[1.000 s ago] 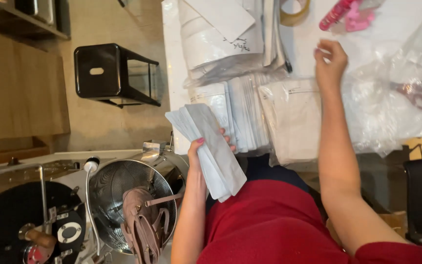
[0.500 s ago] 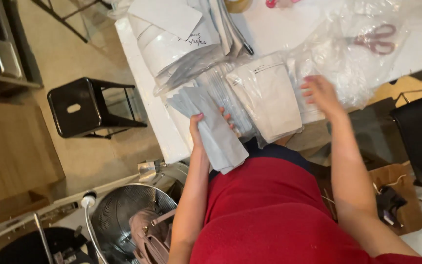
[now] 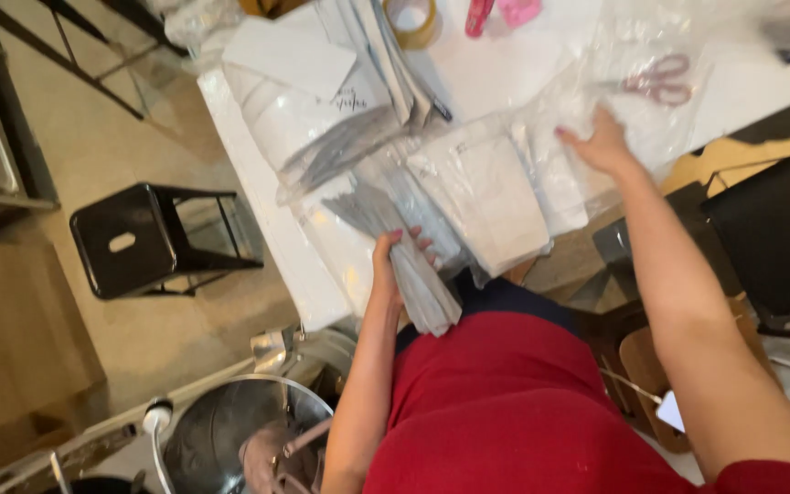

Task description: The person repeatedly picks up stacks of white pouches from a table, fans them out to separate them, and places them back down. The person continues this cycle of picking, fanning, and placing pouches throughout the clip.

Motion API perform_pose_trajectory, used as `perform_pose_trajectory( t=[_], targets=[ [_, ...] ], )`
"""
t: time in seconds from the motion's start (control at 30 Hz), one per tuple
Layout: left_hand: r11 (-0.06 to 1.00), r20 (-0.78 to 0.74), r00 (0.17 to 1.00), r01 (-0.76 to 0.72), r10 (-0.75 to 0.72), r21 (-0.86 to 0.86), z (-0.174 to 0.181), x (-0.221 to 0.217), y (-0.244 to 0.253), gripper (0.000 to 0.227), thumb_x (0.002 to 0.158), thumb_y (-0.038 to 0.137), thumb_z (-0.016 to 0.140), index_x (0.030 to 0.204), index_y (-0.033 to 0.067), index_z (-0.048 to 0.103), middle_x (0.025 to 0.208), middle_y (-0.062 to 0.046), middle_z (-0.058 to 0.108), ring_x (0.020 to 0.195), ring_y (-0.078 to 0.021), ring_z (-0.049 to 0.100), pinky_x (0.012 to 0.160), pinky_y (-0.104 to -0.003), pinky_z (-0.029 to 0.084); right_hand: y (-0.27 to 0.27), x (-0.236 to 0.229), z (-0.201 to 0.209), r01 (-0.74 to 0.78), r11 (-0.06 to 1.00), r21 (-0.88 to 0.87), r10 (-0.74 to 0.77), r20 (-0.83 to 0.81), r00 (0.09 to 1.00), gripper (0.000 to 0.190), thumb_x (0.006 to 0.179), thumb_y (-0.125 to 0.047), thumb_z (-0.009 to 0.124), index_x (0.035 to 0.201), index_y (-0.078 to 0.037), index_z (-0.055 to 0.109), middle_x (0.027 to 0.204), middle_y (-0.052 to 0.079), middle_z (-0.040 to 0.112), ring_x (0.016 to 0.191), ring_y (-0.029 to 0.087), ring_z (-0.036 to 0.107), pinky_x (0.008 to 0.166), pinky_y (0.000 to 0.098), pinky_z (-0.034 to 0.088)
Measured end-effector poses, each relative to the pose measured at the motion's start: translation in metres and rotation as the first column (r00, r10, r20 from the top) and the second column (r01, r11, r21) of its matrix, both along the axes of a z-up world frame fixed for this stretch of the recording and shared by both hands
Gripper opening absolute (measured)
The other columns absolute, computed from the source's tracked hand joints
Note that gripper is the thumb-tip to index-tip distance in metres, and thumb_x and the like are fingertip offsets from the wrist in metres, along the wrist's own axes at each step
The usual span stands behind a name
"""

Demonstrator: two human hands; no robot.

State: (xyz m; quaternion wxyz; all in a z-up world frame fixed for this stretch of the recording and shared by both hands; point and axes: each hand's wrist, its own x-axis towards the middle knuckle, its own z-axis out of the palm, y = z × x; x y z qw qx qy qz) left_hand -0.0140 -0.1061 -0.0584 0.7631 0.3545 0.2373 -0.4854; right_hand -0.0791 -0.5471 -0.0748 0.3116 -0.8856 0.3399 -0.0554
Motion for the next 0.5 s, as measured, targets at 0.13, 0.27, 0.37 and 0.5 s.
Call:
perform_pose_trajectory(
  t=[0.13,0.27,0.37,0.5],
  targets=[
    [0.999,0.032,0.999,-0.009,0.008,0.031,0.029,0.001,-0.01,0.046,0.074,0.044,0.069,0.112,0.0185,0.072,0.091,-0.008,0.077,0.075,-0.0257,0.074,0.076,-0.036,0.062,-0.032,0.007,-0.077,0.094,0.973,0.211,-0.097,0.007,0.995,0.071,0.083,-0.033,0.085,0.141,-0.007,0.054,0.122,0.019,0.066,0.113,0.035,0.064,0.091,0.0499,0.054],
    [0.987,0.147,0.989,-0.033,0.009,0.159,0.0,0.005,-0.021,0.051,0.071,0.041,0.073,0.116,0.0155,0.07,0.096,-0.01,0.076,0.077,-0.0241,0.071,0.076,-0.035,0.059,0.007,0.02,0.009,-0.023,0.569,0.822,-0.41,0.308,0.859,0.019,0.094,-0.006,0.068,0.113,-0.008,0.064,0.108,0.007,0.073,0.084,0.024,0.076,0.067,0.0436,0.067],
    [0.976,0.205,0.977,-0.093,0.052,0.197,-0.009,0.007,-0.037,0.054,0.07,0.039,0.078,0.117,0.0151,0.068,0.093,-0.009,0.075,0.072,-0.0225,0.07,0.071,-0.035,0.061,0.01,0.005,0.015,-0.371,-0.132,0.919,-0.455,0.276,0.846,0.049,0.098,-0.049,0.054,0.118,-0.009,0.074,0.115,0.022,0.074,0.098,0.044,0.074,0.088,0.064,0.058],
    [0.94,0.471,0.88,-0.209,0.061,0.269,0.001,0.024,-0.056,0.083,0.07,0.036,0.083,0.141,0.016,0.043,0.128,-0.017,0.057,0.108,-0.0325,0.06,0.095,-0.048,0.052,0.039,0.004,-0.037,0.066,0.416,0.907,-0.262,0.05,0.964,0.038,0.089,-0.003,0.066,0.125,0.008,0.062,0.107,0.025,0.069,0.087,0.043,0.073,0.061,0.0655,0.062]
  ],
)
